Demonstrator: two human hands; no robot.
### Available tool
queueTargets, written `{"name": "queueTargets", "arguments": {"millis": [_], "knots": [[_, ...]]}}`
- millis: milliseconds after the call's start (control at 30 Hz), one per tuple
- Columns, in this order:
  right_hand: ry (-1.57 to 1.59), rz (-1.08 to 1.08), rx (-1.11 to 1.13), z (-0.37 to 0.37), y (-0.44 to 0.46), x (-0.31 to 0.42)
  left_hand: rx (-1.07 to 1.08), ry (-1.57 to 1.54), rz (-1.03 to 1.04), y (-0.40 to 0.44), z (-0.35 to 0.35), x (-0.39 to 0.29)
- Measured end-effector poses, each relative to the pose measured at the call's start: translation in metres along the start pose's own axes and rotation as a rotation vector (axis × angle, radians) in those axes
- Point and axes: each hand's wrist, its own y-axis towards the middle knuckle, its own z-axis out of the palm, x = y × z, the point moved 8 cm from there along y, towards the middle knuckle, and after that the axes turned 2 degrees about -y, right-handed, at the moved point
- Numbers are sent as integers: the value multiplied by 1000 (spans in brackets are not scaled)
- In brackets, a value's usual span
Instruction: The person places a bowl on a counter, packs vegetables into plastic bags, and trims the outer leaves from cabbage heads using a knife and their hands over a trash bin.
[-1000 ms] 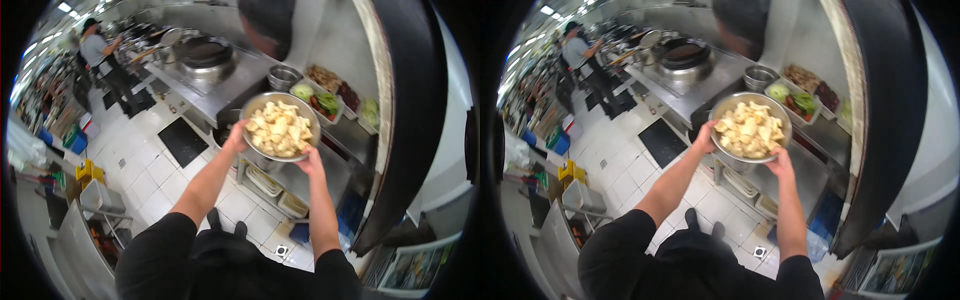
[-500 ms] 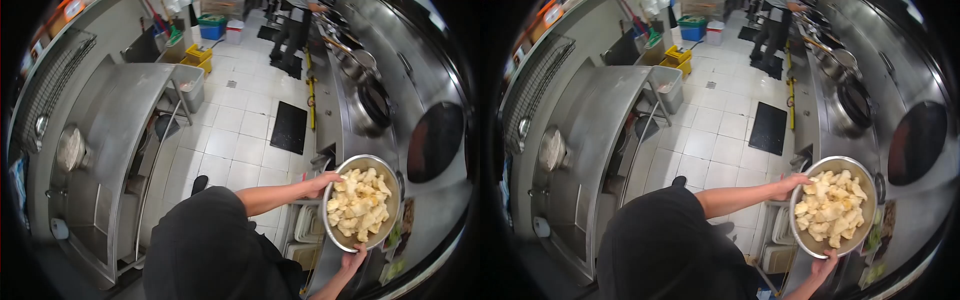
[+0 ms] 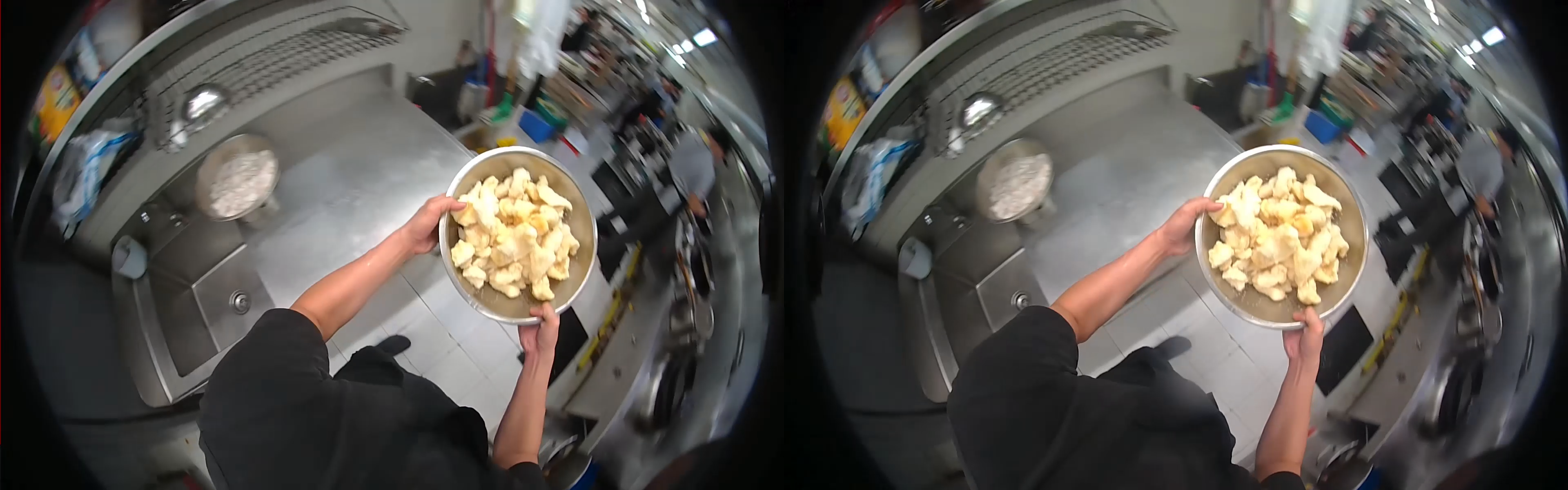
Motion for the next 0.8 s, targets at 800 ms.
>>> {"name": "queueTargets", "arguments": {"millis": [800], "knots": [[-308,265,293,202,283,-113,-405,-29,266,55,-220,-180]]}}
